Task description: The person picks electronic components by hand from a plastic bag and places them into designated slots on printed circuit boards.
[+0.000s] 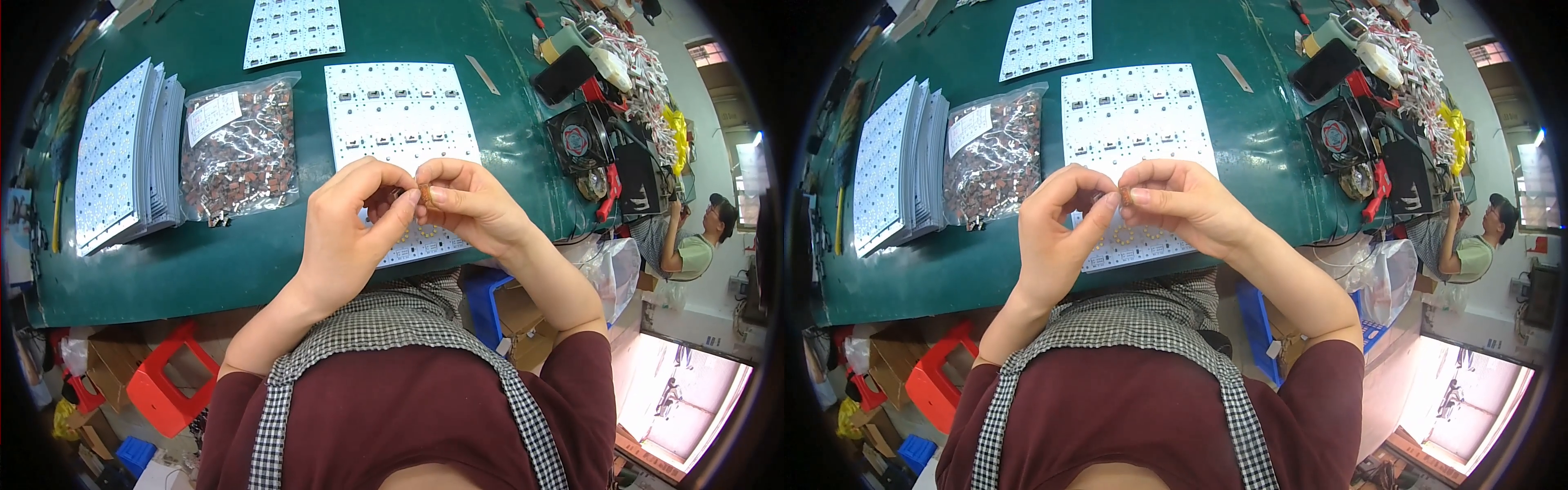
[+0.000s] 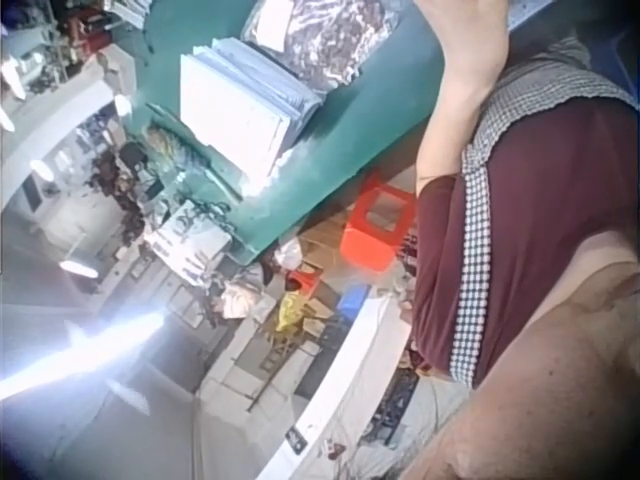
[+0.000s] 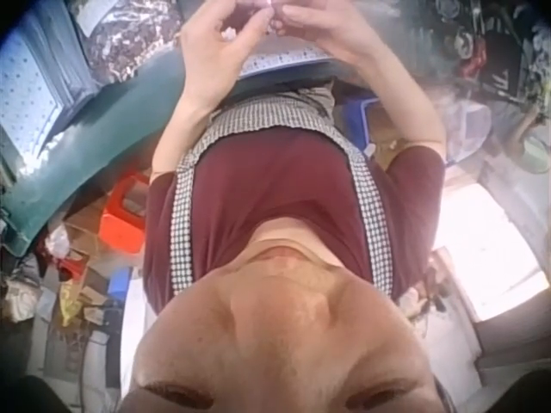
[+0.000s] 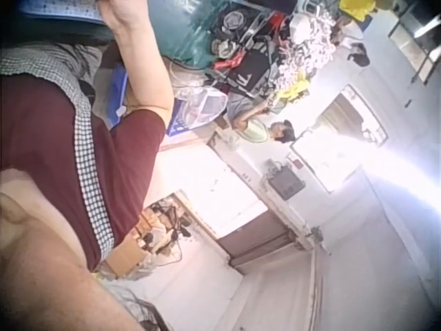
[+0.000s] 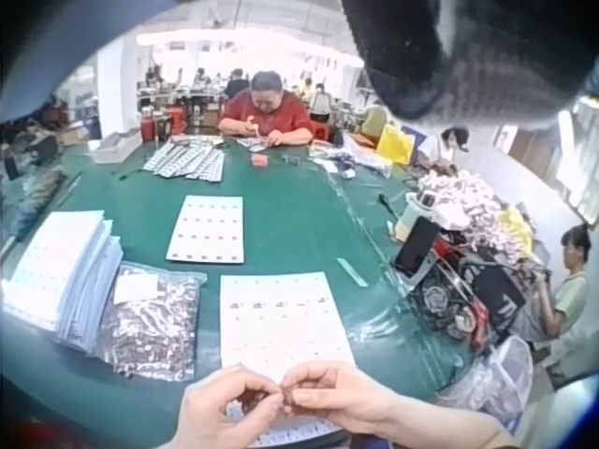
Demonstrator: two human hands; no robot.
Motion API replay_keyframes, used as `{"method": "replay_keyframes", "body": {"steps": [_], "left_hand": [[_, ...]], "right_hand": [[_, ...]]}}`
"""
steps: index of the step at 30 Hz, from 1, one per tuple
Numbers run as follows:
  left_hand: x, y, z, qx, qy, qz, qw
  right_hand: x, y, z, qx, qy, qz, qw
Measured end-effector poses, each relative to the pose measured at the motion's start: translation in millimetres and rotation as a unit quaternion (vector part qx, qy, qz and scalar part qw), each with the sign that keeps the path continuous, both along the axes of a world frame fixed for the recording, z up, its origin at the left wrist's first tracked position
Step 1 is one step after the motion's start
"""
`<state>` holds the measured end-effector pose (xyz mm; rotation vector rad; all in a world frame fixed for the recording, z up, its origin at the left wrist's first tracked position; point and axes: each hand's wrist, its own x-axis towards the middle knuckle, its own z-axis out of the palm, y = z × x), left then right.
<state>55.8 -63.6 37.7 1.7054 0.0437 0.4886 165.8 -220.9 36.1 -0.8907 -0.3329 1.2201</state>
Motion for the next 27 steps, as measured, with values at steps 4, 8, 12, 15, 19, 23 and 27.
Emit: {"method": "replay_keyframes", "body": {"steps": [4, 8, 12, 15, 19, 23, 27], "left_hand": [[0.0, -0.3, -0.4, 0.011, -0.003, 0.000, 1.000], [-1.0, -0.8, -0.8, 0.001, 0.002, -0.001, 1.000], [-2.6, -0.6, -0.1, 0.011, 0.009, -0.003, 1.000], [-3.6, 0.6, 1.0, 0.028, 0.012, -0.010, 0.999], [-5.7, 2.4, 5.3, 0.054, 0.030, -0.019, 0.998], [-7.0, 2.0, 7.4, 0.065, 0.035, -0.016, 0.997], [-7.1, 1.9, 7.0, 0.056, 0.038, -0.011, 0.998]], "right_hand": [[0.2, 0.1, -5.7, 0.011, 0.037, 0.014, 0.999], [0.3, 0.3, -7.4, 0.011, 0.050, 0.016, 0.999], [2.1, 0.2, -9.3, 0.012, 0.057, 0.034, 0.998], [4.3, -0.6, -9.5, 0.007, 0.061, 0.049, 0.997], [4.8, -0.5, -8.7, -0.005, 0.067, 0.062, 0.996], [5.3, -0.4, -8.9, -0.009, 0.076, 0.068, 0.995], [3.3, 1.0, -11.0, -0.017, 0.080, 0.058, 0.995]]}}
